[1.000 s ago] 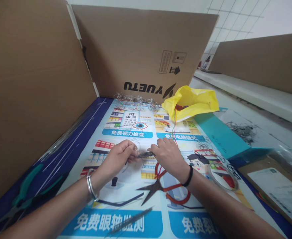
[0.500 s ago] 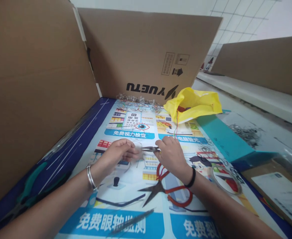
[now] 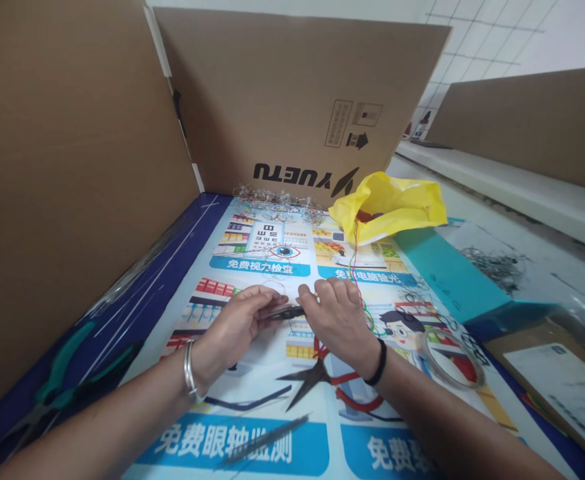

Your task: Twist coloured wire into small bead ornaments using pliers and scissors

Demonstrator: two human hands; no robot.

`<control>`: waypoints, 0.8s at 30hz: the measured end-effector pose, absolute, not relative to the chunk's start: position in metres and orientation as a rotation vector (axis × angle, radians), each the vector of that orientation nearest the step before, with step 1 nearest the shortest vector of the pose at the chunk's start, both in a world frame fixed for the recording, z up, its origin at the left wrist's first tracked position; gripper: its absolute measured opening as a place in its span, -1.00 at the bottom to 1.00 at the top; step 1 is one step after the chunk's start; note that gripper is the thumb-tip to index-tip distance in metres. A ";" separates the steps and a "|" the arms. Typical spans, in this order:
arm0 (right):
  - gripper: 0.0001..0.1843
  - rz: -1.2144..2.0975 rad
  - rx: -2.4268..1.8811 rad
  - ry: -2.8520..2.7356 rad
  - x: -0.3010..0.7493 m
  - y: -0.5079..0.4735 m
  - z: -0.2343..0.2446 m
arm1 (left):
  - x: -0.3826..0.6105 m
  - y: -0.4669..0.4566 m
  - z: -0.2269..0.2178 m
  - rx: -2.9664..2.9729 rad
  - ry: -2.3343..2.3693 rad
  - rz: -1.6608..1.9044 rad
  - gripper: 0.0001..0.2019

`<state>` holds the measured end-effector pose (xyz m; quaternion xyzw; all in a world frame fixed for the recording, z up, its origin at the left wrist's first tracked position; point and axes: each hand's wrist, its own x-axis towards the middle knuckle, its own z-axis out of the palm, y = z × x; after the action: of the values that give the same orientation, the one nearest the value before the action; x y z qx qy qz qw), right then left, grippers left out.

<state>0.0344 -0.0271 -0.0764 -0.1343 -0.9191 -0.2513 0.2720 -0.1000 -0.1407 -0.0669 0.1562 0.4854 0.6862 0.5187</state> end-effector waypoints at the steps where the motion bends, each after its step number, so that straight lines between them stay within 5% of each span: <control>1: -0.78 -0.673 -0.371 -2.480 0.034 -0.026 -0.076 | -0.100 -0.140 -0.068 0.393 1.162 1.657 -0.93; 24: -0.79 -0.652 -0.413 -2.528 0.036 -0.008 -0.078 | -0.111 -0.140 -0.067 0.539 1.453 1.484 -0.82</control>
<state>0.0358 -0.0076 -0.0784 -0.1513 -0.9270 -0.2389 0.2466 -0.1108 -0.1399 -0.0665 0.2205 0.5948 0.6077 0.4778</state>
